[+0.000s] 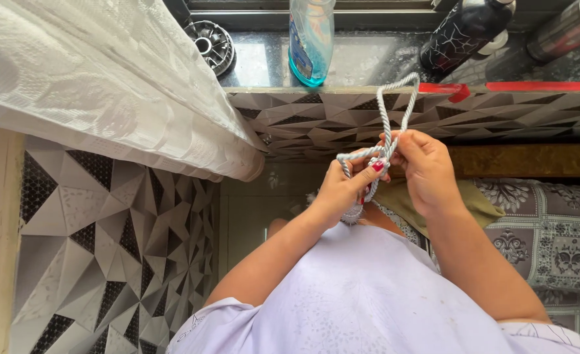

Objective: The person ties a white rope around a white curtain to secure it, then removes red tape from the window glass and places it on the windowsill. The person also moves a bottle of liquid and a metal cup on the windowsill.

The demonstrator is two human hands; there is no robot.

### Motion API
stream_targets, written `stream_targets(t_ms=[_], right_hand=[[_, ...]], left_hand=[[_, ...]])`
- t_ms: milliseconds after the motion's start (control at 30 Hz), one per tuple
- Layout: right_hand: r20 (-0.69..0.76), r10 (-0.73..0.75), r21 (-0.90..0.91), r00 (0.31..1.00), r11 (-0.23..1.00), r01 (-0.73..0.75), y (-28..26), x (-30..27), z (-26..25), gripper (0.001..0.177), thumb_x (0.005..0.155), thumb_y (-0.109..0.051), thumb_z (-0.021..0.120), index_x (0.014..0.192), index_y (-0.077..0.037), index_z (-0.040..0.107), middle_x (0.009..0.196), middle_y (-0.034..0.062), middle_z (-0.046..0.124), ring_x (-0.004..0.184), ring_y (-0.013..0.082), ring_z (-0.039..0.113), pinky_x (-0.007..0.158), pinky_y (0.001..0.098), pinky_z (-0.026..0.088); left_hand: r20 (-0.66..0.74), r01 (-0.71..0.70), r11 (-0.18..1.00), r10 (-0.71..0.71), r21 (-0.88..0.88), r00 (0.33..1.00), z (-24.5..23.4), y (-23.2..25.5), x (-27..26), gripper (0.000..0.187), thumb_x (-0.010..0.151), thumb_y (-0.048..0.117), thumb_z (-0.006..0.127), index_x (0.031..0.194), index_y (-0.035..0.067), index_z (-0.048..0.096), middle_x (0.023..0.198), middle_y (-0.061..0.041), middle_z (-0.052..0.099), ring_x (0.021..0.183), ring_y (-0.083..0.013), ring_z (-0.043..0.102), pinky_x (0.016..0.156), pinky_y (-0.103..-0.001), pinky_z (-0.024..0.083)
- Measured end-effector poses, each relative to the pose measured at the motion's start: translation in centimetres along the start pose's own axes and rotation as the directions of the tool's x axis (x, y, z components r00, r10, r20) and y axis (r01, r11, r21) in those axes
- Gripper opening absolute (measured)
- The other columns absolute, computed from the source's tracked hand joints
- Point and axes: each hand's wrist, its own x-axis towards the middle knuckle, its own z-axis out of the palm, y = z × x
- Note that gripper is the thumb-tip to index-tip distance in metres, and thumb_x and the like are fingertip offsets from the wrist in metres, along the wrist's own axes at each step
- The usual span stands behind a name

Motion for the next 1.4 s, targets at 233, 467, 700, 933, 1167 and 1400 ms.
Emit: stream_targets(t_ms=[233, 467, 700, 933, 1167, 1400], right_hand=[[-0.12, -0.181, 0.083, 0.976, 0.978, 0.192, 3.2, 1.2, -1.3, 0.018, 0.111, -0.012, 0.062, 0.1, 0.001, 0.067, 0.09, 0.0053, 0.067, 0.078, 0.0099, 0.056, 0.073, 0.0239, 0.047], [-0.231, -0.383, -0.128, 0.894, 0.923, 0.362, -2.0, 4.4, -3.5, 0.012, 0.107, -0.009, 0.065, 0.097, -0.003, 0.067, 0.09, 0.0029, 0.067, 0.082, 0.0094, 0.06, 0.077, 0.0229, 0.048], [0.099, -0.603, -0.797, 0.792, 0.429, 0.426, -0.9, -4.4, 0.9, 0.02, 0.086, -0.005, 0.085, 0.089, -0.003, 0.066, 0.085, 0.0066, 0.067, 0.074, 0.0125, 0.063, 0.066, 0.0244, 0.051], [0.165, -0.396, -0.774, 0.903, 0.515, 0.368, 1.6, -4.4, 0.3, 0.014, 0.092, -0.011, 0.071, 0.101, -0.001, 0.069, 0.093, 0.0068, 0.072, 0.085, 0.014, 0.07, 0.077, 0.0289, 0.054], [0.213, 0.077, -0.215, 0.974, 0.976, -0.03, 5.3, -4.3, -4.2, 0.024, 0.111, -0.02, 0.049, 0.099, -0.001, 0.057, 0.08, -0.0025, 0.053, 0.072, 0.0095, 0.043, 0.066, 0.0269, 0.039], [0.2, -0.109, -0.706, 0.974, 0.673, 0.22, 2.7, -7.0, -3.4, 0.02, 0.1, -0.018, 0.056, 0.095, -0.001, 0.065, 0.068, 0.0049, 0.061, 0.058, 0.0124, 0.055, 0.055, 0.0282, 0.045]], left_hand=[[-0.053, 0.019, 0.987, -0.011, 0.16, 0.999, 1.2, 0.7, -0.3, 0.028, 0.098, 0.028, 0.068, 0.107, 0.003, 0.076, 0.075, 0.005, 0.064, 0.066, -0.0008, 0.047, 0.057, -0.021, 0.039], [0.056, 0.011, 0.997, -0.016, 0.081, 0.998, 1.5, -1.6, -1.5, 0.03, 0.105, 0.03, 0.067, 0.11, 0.002, 0.075, 0.093, 0.001, 0.068, 0.082, -0.0028, 0.058, 0.073, -0.02, 0.046], [-0.114, 0.074, 0.989, -0.089, -0.126, 0.99, 1.5, 0.5, -0.2, 0.032, 0.099, 0.032, 0.072, 0.116, 0.005, 0.073, 0.093, 0.0, 0.069, 0.081, -0.0059, 0.06, 0.071, -0.023, 0.05], [-0.233, 0.08, 0.996, -0.086, -0.037, 0.969, 1.6, 0.6, 0.7, 0.024, 0.094, 0.02, 0.075, 0.111, 0.003, 0.074, 0.092, -0.001, 0.072, 0.08, -0.0066, 0.064, 0.07, -0.024, 0.053], [-0.179, -0.023, 0.998, 0.033, 0.06, 0.983, 1.2, -1.1, 1.1, 0.025, 0.1, 0.026, 0.071, 0.109, 0.002, 0.073, 0.09, -0.001, 0.071, 0.078, -0.0042, 0.061, 0.068, -0.021, 0.049], [-0.106, 0.16, 0.982, -0.171, -0.102, 0.98, 2.3, -1.0, 0.4, 0.027, 0.101, 0.026, 0.07, 0.109, 0.0, 0.073, 0.087, -0.001, 0.069, 0.07, -0.0033, 0.058, 0.058, -0.02, 0.044]])
